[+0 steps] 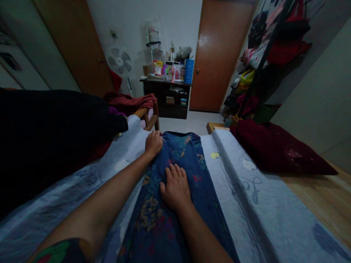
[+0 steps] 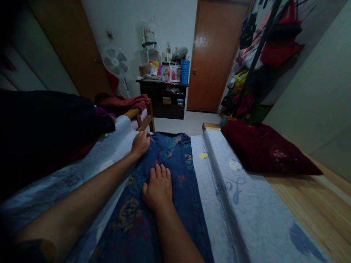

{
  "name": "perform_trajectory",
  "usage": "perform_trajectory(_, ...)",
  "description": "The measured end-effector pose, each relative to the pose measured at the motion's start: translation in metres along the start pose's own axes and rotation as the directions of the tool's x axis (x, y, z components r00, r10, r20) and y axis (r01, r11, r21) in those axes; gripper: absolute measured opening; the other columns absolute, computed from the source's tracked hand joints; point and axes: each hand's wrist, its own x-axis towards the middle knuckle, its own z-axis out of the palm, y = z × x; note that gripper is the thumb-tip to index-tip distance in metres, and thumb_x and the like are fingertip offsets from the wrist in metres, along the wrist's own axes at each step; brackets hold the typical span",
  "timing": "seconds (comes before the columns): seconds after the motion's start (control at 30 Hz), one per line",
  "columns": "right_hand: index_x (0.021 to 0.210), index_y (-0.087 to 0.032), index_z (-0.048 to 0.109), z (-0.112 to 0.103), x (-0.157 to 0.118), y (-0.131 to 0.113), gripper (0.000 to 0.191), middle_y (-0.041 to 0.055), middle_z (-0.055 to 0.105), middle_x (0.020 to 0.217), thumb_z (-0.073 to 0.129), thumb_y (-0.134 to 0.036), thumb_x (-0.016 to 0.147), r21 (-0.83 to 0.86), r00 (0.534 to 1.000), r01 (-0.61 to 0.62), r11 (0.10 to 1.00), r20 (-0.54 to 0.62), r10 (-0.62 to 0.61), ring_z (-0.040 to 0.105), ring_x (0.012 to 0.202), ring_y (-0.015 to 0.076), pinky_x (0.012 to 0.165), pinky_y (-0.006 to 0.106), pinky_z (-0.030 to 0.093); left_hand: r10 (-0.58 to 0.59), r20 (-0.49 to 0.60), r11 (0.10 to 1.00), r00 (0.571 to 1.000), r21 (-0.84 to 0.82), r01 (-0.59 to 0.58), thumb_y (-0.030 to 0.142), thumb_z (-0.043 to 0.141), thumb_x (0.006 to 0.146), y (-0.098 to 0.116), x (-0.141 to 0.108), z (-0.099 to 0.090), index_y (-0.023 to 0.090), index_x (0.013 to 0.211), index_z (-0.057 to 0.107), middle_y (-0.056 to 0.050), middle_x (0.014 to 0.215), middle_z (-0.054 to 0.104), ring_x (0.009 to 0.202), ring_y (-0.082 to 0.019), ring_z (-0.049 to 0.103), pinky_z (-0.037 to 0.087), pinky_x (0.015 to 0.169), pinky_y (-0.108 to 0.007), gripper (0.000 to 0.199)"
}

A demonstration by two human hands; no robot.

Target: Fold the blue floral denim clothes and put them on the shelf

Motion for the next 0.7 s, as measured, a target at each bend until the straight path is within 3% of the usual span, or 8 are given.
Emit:
perform_trajectory(0.07,0.140,-0.015,0.047,0.000,0.000,0.000,0.058,0.0121,0.042,0.150,0.049,-0.043,0.089,-0.001,1.000,-0.001,1.000,0.003,0.001,0.029,0.142,0.0266,0.117,0.043,0.015,0.181,0.191,0.979,0.965,0.058,-0.195,0.020,0.043,0.090,0.004,-0.016,0.001,0.020,0.111,0.060,-0.011,0.118,0.064,0.115,-0.024,0.057,0.039,0.103,-0.034,0.028)
perform_trajectory(0.13,0.140,-0.014,0.046,0.000,0.000,0.000,0.059,0.0125,0.041,0.150,0.049,-0.043,0.089,-0.005,1.000,0.001,1.000,0.009,-0.001,0.029,0.142,0.0266,0.117,0.043,0.015,0.229,0.301,0.963,0.926,0.070,-0.260,0.023,0.047,0.089,0.005,-0.029,0.006,0.018,0.116,0.060,-0.012,0.124,0.063,0.119,-0.024,0.056,0.038,0.104,-0.033,0.030)
perform_trajectory(0.27,0.142,-0.014,0.045,0.001,-0.001,-0.001,0.061,0.0135,0.038,0.152,0.048,-0.045,0.090,-0.030,1.000,-0.021,0.999,0.006,0.021,0.024,0.144,0.0281,0.118,0.046,0.009,0.222,0.355,0.955,0.908,0.109,-0.276,0.030,0.043,0.094,0.000,-0.041,0.015,0.015,0.138,0.045,-0.012,0.152,0.039,0.140,-0.025,0.034,0.027,0.114,-0.040,0.047)
perform_trajectory(0.37,0.144,-0.010,0.042,0.002,-0.003,-0.004,0.068,0.0167,0.032,0.154,0.048,-0.049,0.089,-0.063,0.994,-0.107,0.992,-0.019,0.106,0.018,0.145,0.0318,0.117,0.050,0.004,0.196,0.403,0.947,0.894,0.159,-0.279,0.035,0.034,0.097,-0.001,-0.041,0.016,0.015,0.146,0.036,-0.011,0.157,0.029,0.145,-0.025,0.025,0.023,0.116,-0.046,0.052)
perform_trajectory(0.53,0.145,-0.008,0.040,0.003,-0.004,-0.004,0.071,0.0180,0.029,0.155,0.047,-0.051,0.089,-0.080,0.989,-0.149,0.986,-0.029,0.147,0.018,0.145,0.0322,0.116,0.048,0.007,0.199,0.381,0.944,0.903,0.175,-0.281,0.034,0.036,0.096,0.006,-0.049,0.004,0.015,0.147,0.035,-0.011,0.156,0.032,0.144,-0.026,0.027,0.025,0.115,-0.048,0.054)
perform_trajectory(0.7,0.142,-0.011,0.045,0.005,-0.004,-0.001,0.056,0.0162,0.036,0.153,0.036,-0.039,0.094,-0.093,0.989,-0.141,0.986,-0.061,0.136,0.023,0.144,0.0299,0.115,0.047,0.012,0.182,0.407,0.942,0.895,0.189,-0.278,0.027,0.038,0.095,0.009,-0.087,-0.023,0.018,0.141,0.043,-0.010,0.153,0.038,0.141,-0.026,0.033,0.030,0.112,-0.051,0.048)
